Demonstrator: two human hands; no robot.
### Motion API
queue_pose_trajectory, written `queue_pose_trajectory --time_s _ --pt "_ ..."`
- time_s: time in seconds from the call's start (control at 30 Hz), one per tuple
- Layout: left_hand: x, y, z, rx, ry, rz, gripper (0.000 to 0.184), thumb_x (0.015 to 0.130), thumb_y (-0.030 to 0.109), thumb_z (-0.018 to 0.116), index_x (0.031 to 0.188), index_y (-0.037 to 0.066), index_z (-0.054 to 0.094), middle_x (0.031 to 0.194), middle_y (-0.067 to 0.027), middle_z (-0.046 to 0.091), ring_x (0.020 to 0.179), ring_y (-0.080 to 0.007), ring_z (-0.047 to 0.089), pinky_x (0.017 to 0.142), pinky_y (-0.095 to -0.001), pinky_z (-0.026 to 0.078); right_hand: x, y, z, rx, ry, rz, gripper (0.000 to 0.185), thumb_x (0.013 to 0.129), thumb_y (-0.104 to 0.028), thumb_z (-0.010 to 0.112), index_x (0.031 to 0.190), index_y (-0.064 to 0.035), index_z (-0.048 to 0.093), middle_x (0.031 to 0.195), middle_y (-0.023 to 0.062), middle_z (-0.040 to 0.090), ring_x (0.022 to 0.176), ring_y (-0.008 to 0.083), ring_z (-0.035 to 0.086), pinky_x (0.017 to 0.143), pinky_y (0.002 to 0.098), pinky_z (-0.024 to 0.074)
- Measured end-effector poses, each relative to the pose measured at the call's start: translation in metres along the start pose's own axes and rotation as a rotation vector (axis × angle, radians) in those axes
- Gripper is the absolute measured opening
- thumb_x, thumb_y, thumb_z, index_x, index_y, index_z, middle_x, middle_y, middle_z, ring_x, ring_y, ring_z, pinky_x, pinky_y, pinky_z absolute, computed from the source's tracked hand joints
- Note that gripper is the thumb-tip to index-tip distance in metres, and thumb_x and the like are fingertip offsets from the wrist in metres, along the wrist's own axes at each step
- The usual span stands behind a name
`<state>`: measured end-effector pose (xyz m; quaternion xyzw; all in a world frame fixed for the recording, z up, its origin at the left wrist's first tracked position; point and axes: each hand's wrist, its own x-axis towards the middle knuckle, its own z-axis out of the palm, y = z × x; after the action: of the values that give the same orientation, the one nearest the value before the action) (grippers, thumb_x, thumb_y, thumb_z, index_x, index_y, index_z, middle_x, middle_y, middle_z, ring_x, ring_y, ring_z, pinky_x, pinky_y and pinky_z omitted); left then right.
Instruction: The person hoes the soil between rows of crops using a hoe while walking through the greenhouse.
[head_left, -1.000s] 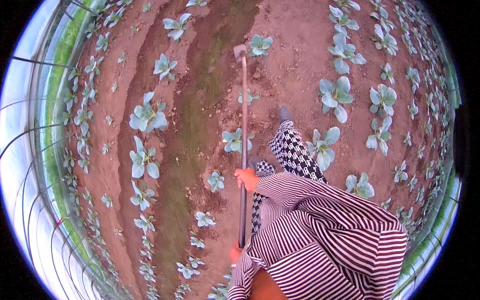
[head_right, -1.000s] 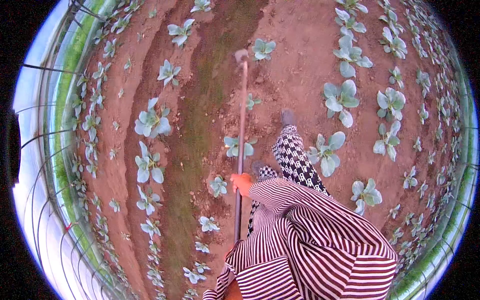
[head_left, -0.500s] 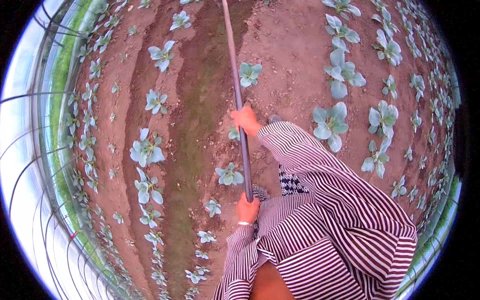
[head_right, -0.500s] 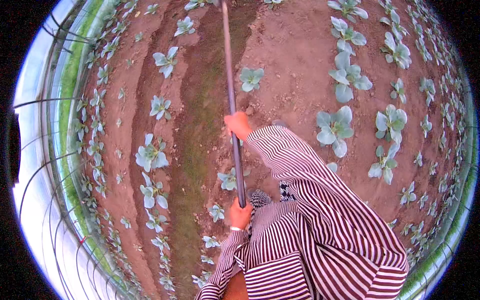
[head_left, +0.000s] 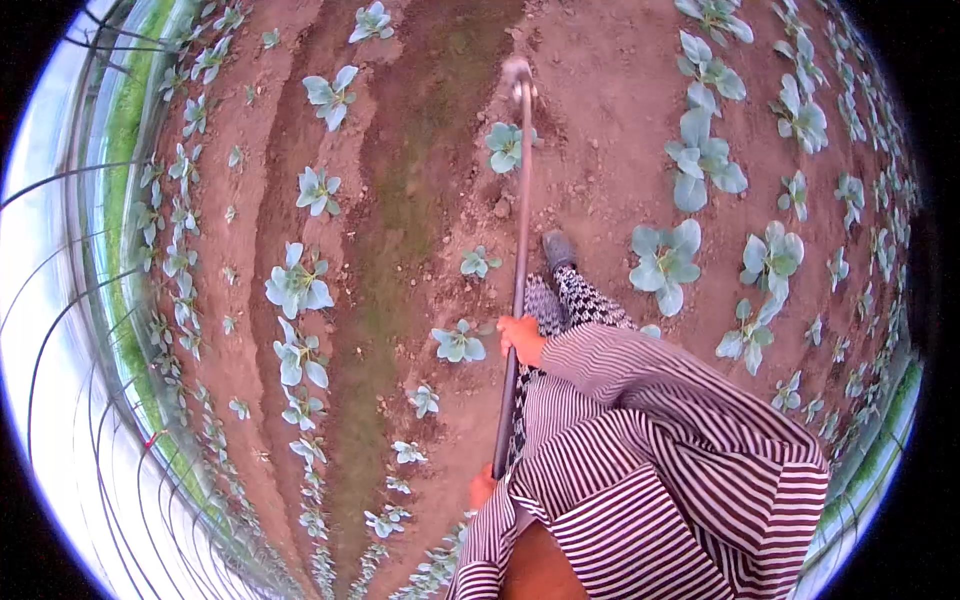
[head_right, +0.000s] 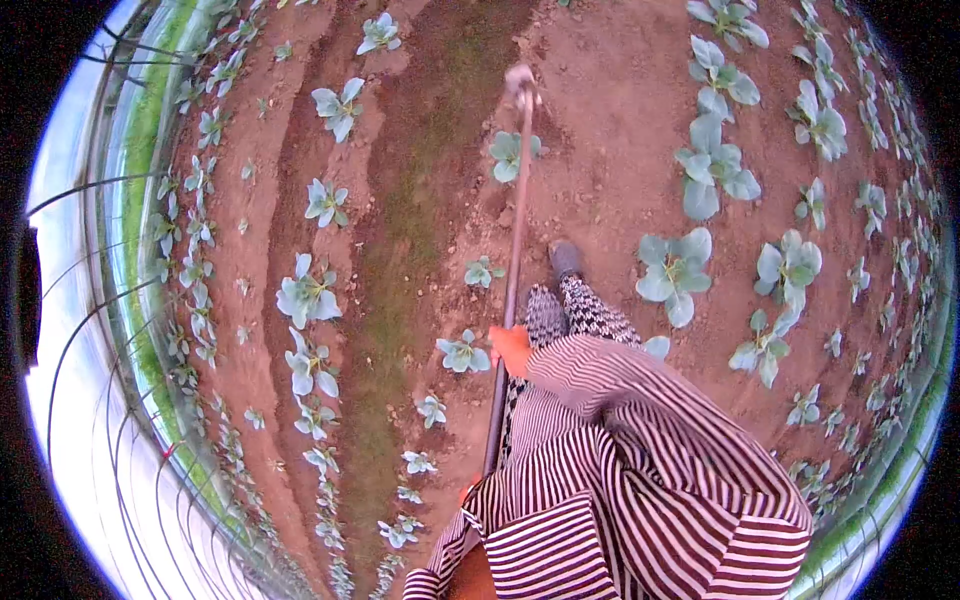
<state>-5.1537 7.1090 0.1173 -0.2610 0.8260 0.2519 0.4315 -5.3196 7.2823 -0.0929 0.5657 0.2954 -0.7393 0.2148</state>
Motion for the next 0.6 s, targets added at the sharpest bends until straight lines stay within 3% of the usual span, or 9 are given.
queue_pose_trajectory --time_s 0.1,0.17,0.23,0.33,0.43,0.47,0.53,0.6 --pt "0.035 -0.015 0.007 0.225 0.071 0.168 0.036 0.065 0.028 0.065 0.093 0.007 0.056 0.074 -0.0189 0.059 0.067 -0.0344 0.058 0.057 -0.0404 0.045 0.002 -0.023 0.016 0.064 -0.109 -0.164 0.015 0.072 -0.006 0.057 0.063 -0.0024 0.047 0.042 0.0045 0.040 0.031 0.0157 0.040 0.028 0.0324 0.0345" --pt "0.055 0.016 0.004 0.180 -0.046 0.079 0.035 0.064 0.025 0.064 0.091 0.005 0.055 0.075 -0.0198 0.059 0.067 -0.0353 0.058 0.058 -0.0420 0.045 -0.014 -0.060 0.032 0.089 -0.150 -0.244 0.014 0.072 -0.007 0.058 0.063 -0.0020 0.048 0.043 0.0052 0.042 0.033 0.0156 0.041 0.029 0.0324 0.0352" --pt "0.076 0.035 0.009 0.164 -0.011 0.193 0.034 0.064 0.023 0.062 0.091 0.003 0.054 0.074 -0.0204 0.059 0.068 -0.0362 0.058 0.059 -0.0426 0.045 0.020 -0.082 0.041 -0.055 -0.054 -0.254 0.021 0.070 -0.009 0.059 0.058 -0.0020 0.042 0.045 0.0079 0.044 0.032 0.0201 0.044 0.029 0.0350 0.0349" --pt "0.093 0.073 0.014 0.184 0.005 0.268 0.033 0.065 0.022 0.059 0.090 0.001 0.053 0.074 -0.0215 0.058 0.070 -0.0374 0.057 0.061 -0.0432 0.045 0.061 -0.099 0.035 -0.023 -0.095 -0.365 0.021 0.073 -0.010 0.057 0.056 -0.0018 0.049 0.041 0.0075 0.044 0.032 0.0179 0.043 0.030 0.0322 0.0351" --pt "0.094 0.071 0.017 0.204 -0.081 0.306 0.033 0.066 0.021 0.057 0.090 -0.001 0.053 0.076 -0.0234 0.058 0.073 -0.0372 0.057 0.065 -0.0427 0.045 0.071 -0.084 0.005 -0.197 -0.166 -0.333 0.028 0.075 -0.016 0.054 0.053 0.0001 0.049 0.041 0.0111 0.046 0.032 0.0205 0.044 0.031 0.0341 0.0348" --pt "0.088 0.056 0.017 0.163 -0.116 0.304 0.034 0.066 0.021 0.058 0.091 -0.001 0.054 0.076 -0.0234 0.058 0.074 -0.0367 0.058 0.065 -0.0426 0.045 0.066 -0.067 -0.004 -0.319 -0.157 -0.423 0.033 0.075 -0.021 0.052 0.051 0.0013 0.050 0.042 0.0135 0.049 0.033 0.0226 0.047 0.031 0.0357 0.0346" --pt "0.065 0.050 0.002 0.123 -0.163 0.322 0.037 0.067 0.021 0.060 0.097 0.001 0.054 0.078 -0.0222 0.059 0.075 -0.0336 0.059 0.067 -0.0404 0.046 0.074 -0.026 -0.010 -0.373 -0.075 -0.320 0.028 0.073 -0.018 0.054 0.052 0.0003 0.052 0.042 0.0121 0.048 0.033 0.0231 0.046 0.030 0.0362 0.0338" --pt "0.051 0.019 -0.009 0.130 -0.164 0.200 0.037 0.068 0.023 0.063 0.097 0.002 0.056 0.080 -0.0205 0.059 0.075 -0.0321 0.059 0.066 -0.0376 0.046 0.086 0.018 -0.012 -0.309 -0.049 -0.177 0.018 0.074 -0.012 0.056 0.061 0.0007 0.053 0.043 0.0109 0.047 0.031 0.0234 0.043 0.029 0.0383 0.0338"
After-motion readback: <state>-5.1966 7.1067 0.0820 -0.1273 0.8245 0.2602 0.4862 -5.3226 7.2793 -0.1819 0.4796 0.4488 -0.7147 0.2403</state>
